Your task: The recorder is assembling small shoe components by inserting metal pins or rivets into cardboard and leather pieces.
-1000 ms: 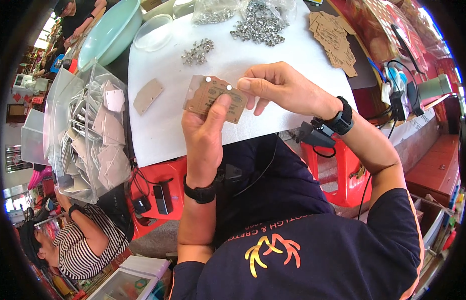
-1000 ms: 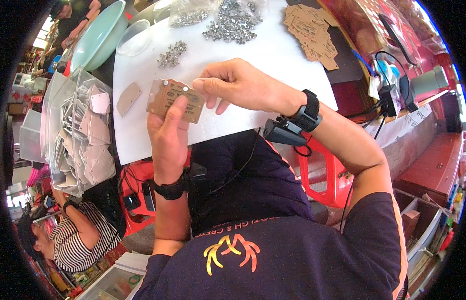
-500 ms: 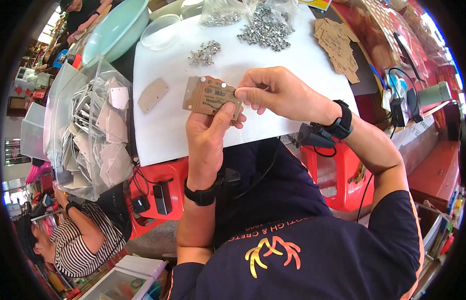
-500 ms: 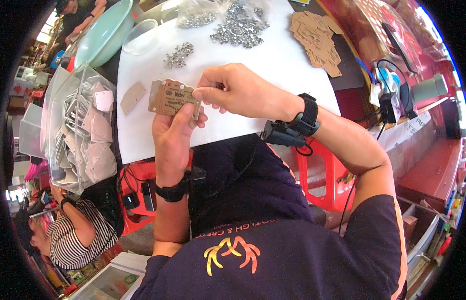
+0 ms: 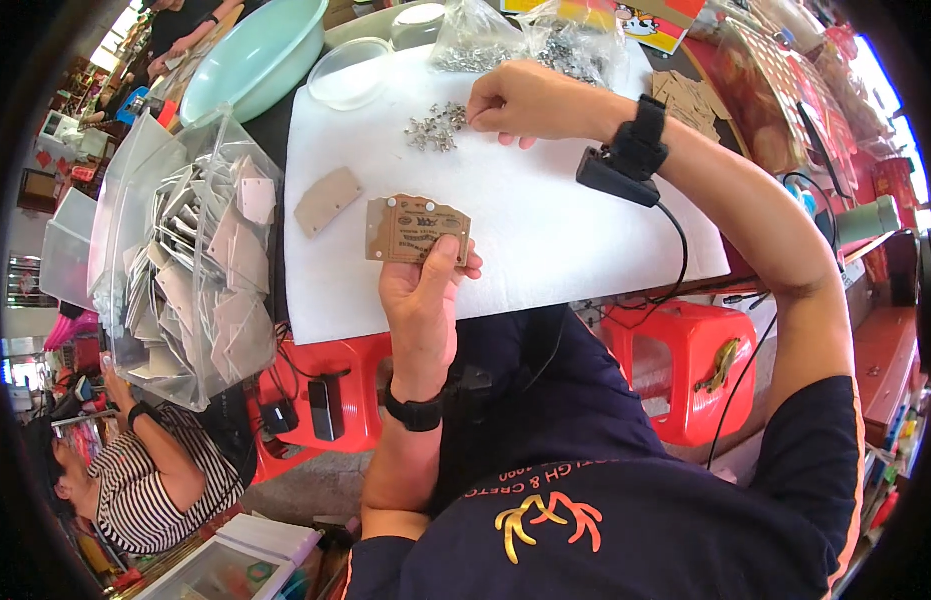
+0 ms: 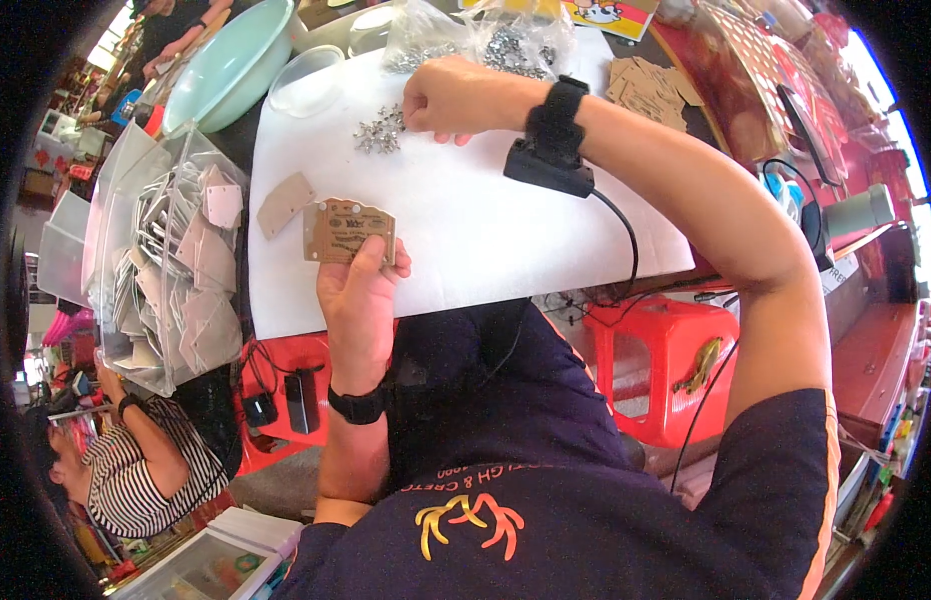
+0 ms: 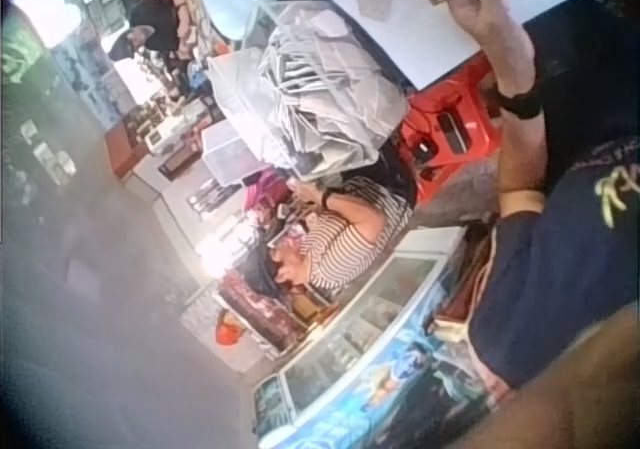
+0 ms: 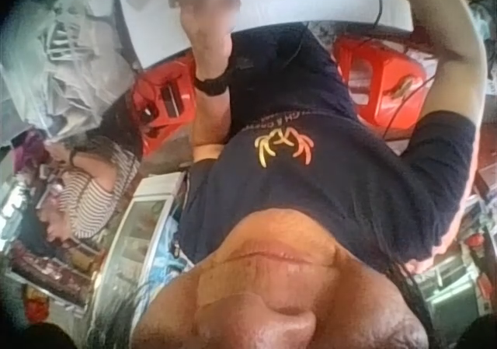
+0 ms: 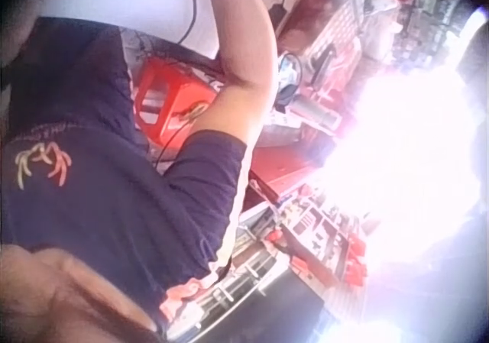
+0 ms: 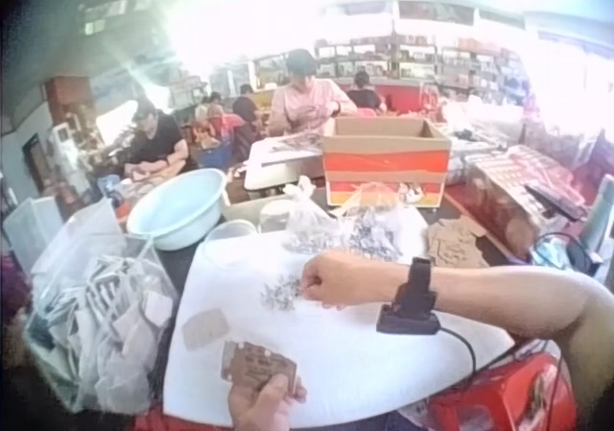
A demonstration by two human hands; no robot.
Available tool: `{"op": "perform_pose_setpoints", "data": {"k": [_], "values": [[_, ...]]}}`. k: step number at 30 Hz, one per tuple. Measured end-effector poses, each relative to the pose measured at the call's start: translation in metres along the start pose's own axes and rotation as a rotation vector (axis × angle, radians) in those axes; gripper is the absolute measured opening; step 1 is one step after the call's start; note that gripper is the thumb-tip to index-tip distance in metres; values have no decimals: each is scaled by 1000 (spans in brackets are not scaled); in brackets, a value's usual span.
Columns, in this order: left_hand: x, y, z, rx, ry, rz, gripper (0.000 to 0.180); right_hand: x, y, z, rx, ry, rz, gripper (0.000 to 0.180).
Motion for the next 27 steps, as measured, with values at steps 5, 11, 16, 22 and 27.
{"op": "perform_pose_setpoints", "data": {"k": [5,11,16,22,27], "values": [[0,-1,0,-9,-10,21,18,-8,28,-20,20,-103,110,19],[-2,2,1,-8,-12,18,18,-11,39,-25,-113,-194,279,18],[-2,0,1,11,-11,17,18,-17,37,-24,-159,-290,263,18],[-2,1,1,-1,-15,26,18,-7,18,4,74,-241,248,16],[0,-3,-1,33,3,39,19,-11,16,37,131,-326,277,12]]}}
Point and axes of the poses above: each hand's wrist, its own z-axis away from the middle knuckle, its own y-axis out of the palm, x = y × z, the point moved 1 cm from there along -z, towards the middle knuckle
